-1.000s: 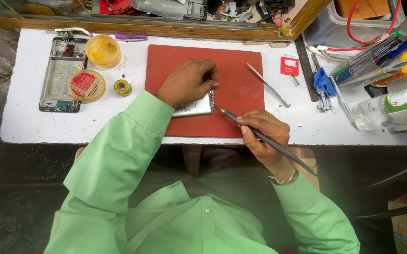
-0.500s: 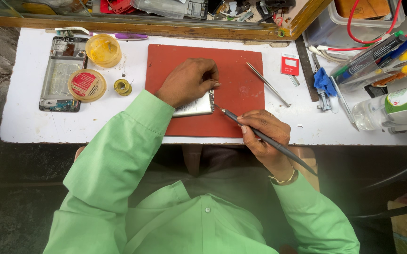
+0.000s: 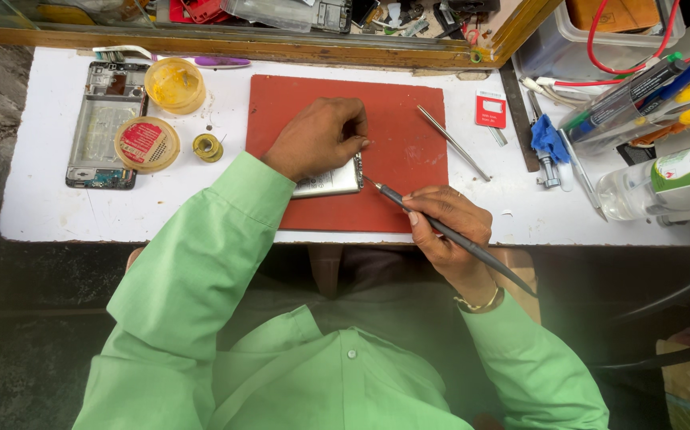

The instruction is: The person removes a battery from a phone chassis, places it on a red mat, and uses a soldering iron and solder wire to attach a ribbon cable to the battery terminals. The person flips the battery and continues soldering the connection.

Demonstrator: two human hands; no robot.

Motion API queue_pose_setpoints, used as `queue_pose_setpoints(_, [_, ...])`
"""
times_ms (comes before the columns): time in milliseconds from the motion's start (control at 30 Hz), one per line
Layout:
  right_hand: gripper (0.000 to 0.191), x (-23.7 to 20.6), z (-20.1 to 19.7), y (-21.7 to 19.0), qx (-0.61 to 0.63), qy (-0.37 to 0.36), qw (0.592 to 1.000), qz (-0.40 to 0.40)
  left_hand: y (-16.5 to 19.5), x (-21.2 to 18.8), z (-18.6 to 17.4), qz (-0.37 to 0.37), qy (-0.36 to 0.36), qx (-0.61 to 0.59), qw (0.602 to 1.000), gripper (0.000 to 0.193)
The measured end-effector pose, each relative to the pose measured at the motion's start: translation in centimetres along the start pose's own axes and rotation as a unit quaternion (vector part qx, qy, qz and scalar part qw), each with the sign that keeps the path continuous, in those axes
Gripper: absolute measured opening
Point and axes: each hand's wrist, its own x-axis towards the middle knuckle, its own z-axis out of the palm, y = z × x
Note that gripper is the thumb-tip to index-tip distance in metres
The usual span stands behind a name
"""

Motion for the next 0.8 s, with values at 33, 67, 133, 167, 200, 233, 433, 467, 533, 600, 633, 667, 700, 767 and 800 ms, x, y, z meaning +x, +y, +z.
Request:
queue_pose_setpoints(33, [0.013, -0.01, 0.03, -0.02, -0.002, 0.001, 1.000, 0.002, -0.01, 0.01, -0.01, -0.004, -0.002, 0.003, 1.000, 0.020])
queue_pose_setpoints(67, [0.013, 0.00, 0.07, -0.04, -0.005, 0.001, 1.000, 0.004, -0.01, -0.01, 0.00, -0.004, -0.001, 0.002, 1.000, 0.019])
queue_pose_setpoints(133, [0.013, 0.02, 0.14, -0.07, -0.005, 0.002, 1.000, 0.005, 0.01, -0.04, 0.01, -0.002, 0.001, 0.000, 1.000, 0.018])
queue_pose_setpoints(167, [0.013, 0.04, 0.16, -0.08, -0.006, 0.003, 1.000, 0.006, 0.02, -0.02, 0.01, -0.002, 0.001, 0.000, 1.000, 0.018])
queue_pose_setpoints(200, [0.013, 0.06, 0.14, -0.08, -0.007, 0.001, 1.000, 0.006, 0.03, 0.00, 0.02, -0.003, 0.000, -0.001, 1.000, 0.018])
queue_pose_setpoints(233, [0.013, 0.08, 0.12, -0.09, -0.009, 0.000, 1.000, 0.007, 0.03, 0.02, 0.03, -0.004, -0.001, -0.002, 1.000, 0.018])
queue_pose_setpoints(433, [0.013, 0.15, -0.02, -0.03, -0.007, -0.006, 1.000, 0.000, 0.03, 0.01, 0.03, -0.001, 0.002, 0.003, 1.000, 0.018])
queue_pose_setpoints(467, [0.013, 0.16, -0.02, -0.02, -0.006, -0.005, 1.000, -0.003, 0.03, -0.01, 0.01, 0.000, 0.002, 0.004, 1.000, 0.018])
queue_pose_setpoints(533, [0.014, 0.17, 0.00, -0.03, -0.006, -0.005, 1.000, -0.003, 0.04, -0.05, -0.03, 0.000, 0.001, 0.006, 1.000, 0.018])
queue_pose_setpoints(600, [0.013, 0.20, 0.04, -0.06, -0.005, -0.003, 1.000, -0.001, 0.06, -0.05, -0.09, 0.000, -0.004, -0.001, 1.000, 0.016])
queue_pose_setpoints(633, [0.013, 0.21, 0.06, -0.08, -0.004, -0.002, 1.000, 0.003, 0.08, -0.05, -0.11, 0.000, -0.006, -0.004, 1.000, 0.016])
queue_pose_setpoints(667, [0.013, 0.22, 0.07, -0.11, -0.003, -0.001, 1.000, 0.006, 0.11, -0.05, -0.12, 0.000, -0.004, -0.003, 1.000, 0.016])
queue_pose_setpoints(700, [0.013, 0.23, 0.07, -0.14, -0.009, -0.003, 1.000, 0.006, 0.14, -0.06, -0.11, -0.001, -0.002, -0.001, 1.000, 0.016])
queue_pose_setpoints(767, [0.014, 0.21, -0.01, -0.21, -0.021, -0.008, 1.000, 0.005, 0.17, -0.06, -0.14, -0.001, -0.001, 0.000, 1.000, 0.015])
queue_pose_setpoints(800, [0.014, 0.24, -0.01, -0.20, -0.014, -0.007, 1.000, 0.001, 0.16, -0.07, -0.18, -0.002, -0.001, 0.000, 1.000, 0.015])
